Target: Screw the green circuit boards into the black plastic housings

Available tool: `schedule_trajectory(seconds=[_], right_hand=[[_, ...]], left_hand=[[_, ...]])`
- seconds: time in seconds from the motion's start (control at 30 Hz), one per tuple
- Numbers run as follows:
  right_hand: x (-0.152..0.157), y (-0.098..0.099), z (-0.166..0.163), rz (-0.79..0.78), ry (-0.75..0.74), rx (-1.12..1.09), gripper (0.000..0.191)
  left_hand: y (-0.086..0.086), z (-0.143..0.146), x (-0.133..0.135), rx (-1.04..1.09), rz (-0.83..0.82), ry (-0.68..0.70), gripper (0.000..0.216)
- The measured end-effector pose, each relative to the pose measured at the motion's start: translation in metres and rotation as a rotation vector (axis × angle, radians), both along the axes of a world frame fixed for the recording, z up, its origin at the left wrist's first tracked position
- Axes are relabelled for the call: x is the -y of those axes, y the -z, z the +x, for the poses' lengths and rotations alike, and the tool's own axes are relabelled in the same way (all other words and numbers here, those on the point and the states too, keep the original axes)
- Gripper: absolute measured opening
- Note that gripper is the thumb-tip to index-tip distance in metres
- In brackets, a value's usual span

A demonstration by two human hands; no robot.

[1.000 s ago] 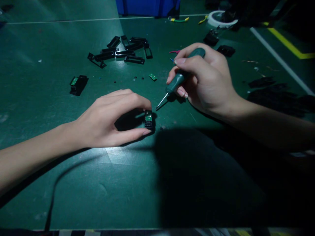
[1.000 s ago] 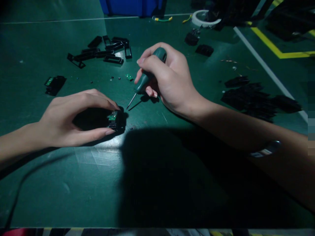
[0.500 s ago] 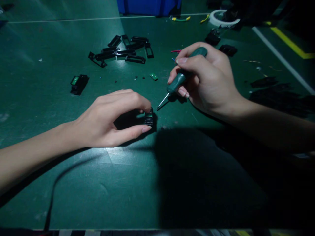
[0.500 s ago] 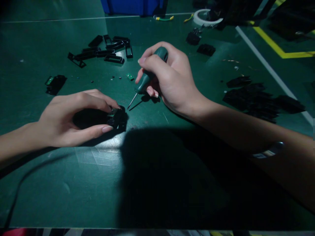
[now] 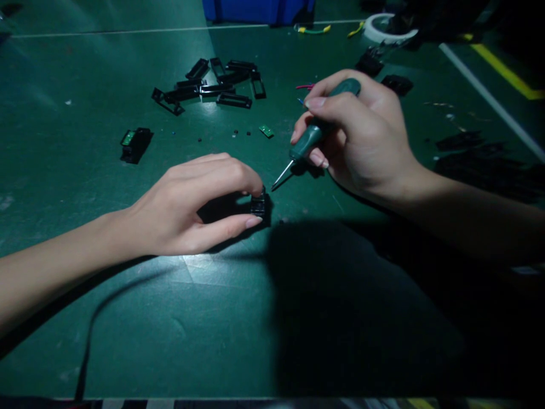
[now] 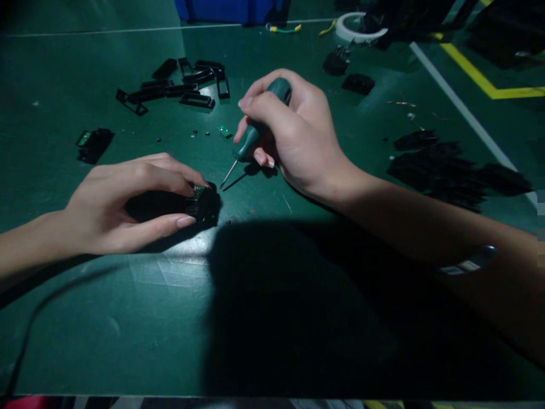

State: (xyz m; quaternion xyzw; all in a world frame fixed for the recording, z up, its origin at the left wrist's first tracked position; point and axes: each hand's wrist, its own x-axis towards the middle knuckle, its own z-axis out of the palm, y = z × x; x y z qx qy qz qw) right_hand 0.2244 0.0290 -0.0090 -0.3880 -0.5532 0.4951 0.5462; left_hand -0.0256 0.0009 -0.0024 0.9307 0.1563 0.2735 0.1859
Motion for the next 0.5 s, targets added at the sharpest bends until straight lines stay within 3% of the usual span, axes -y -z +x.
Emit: schedule_trajectory(seconds=[0.5], right_hand=[[-0.0004, 0.0001, -0.0006, -0.017, -0.001, -0.003, 0.013]], left_hand=[[-0.0007, 0.0007, -0.0004, -0.002, -0.022, 0.012, 0.022]])
